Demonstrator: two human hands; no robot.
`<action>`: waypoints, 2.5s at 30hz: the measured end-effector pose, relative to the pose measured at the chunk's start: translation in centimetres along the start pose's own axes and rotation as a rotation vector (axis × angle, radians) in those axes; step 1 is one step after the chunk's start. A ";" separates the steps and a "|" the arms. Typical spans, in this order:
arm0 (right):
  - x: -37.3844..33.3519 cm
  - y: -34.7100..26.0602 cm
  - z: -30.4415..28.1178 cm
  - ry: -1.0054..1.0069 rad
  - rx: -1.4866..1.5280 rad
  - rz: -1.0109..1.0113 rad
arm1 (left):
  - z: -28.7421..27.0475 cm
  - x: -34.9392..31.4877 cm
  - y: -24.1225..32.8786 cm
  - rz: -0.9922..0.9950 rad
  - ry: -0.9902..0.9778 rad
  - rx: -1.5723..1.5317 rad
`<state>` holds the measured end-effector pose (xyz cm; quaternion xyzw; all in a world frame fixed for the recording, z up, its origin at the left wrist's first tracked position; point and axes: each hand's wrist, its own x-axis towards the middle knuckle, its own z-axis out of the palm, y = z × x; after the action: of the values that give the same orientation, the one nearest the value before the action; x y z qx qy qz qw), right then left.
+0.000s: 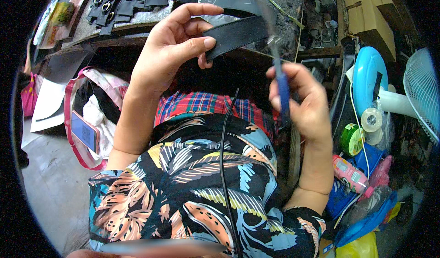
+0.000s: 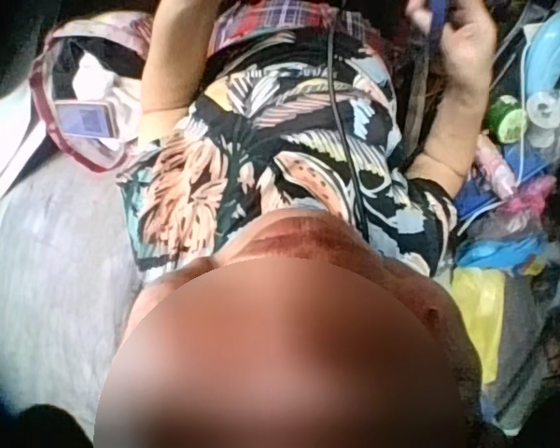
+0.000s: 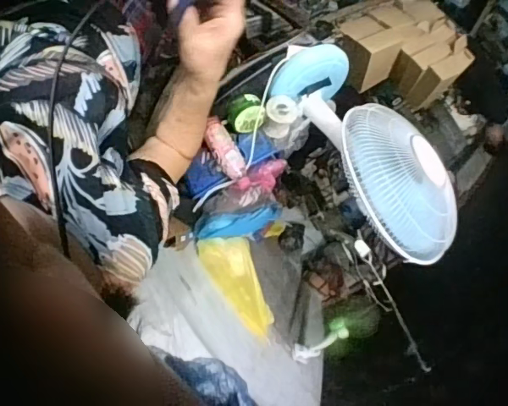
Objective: The person assembles black leather straps with brass D-rings and rivets. They thread the strap through the D-rings, align the hardware, and use scissors to trim excess strap material. Completed straps are stacked on the workbench.
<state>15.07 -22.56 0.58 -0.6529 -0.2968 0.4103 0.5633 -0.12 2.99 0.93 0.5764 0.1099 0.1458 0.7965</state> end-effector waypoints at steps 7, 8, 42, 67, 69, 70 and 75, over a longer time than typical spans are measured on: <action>-4.2 0.6 2.9 -0.227 0.249 0.225 | 0.9 -1.0 -0.2 0.074 0.020 0.061; -4.5 0.6 2.9 -0.241 0.237 0.212 | 1.0 -1.1 -0.3 0.090 0.031 0.117; -5.5 -0.1 3.0 -0.055 -0.269 0.158 | 1.9 -1.7 -1.1 0.085 0.112 -0.031; -5.0 -1.1 2.8 -0.107 -0.095 0.215 | 1.9 -1.9 -0.9 0.095 0.115 -0.016; -5.0 -1.0 2.8 -0.097 -0.111 0.210 | 1.9 -1.8 -0.9 0.101 0.116 -0.004; -5.0 -1.0 2.8 -0.092 -0.132 0.195 | 1.9 -1.8 -1.0 0.105 0.115 0.015; -4.8 -0.7 2.4 -0.055 -0.242 0.148 | 1.7 -1.6 -1.3 0.115 0.118 0.044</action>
<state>10.73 -25.29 2.19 -0.7246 -0.3105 0.4296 0.4404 -0.87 0.55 0.25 0.5895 0.1266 0.2225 0.7661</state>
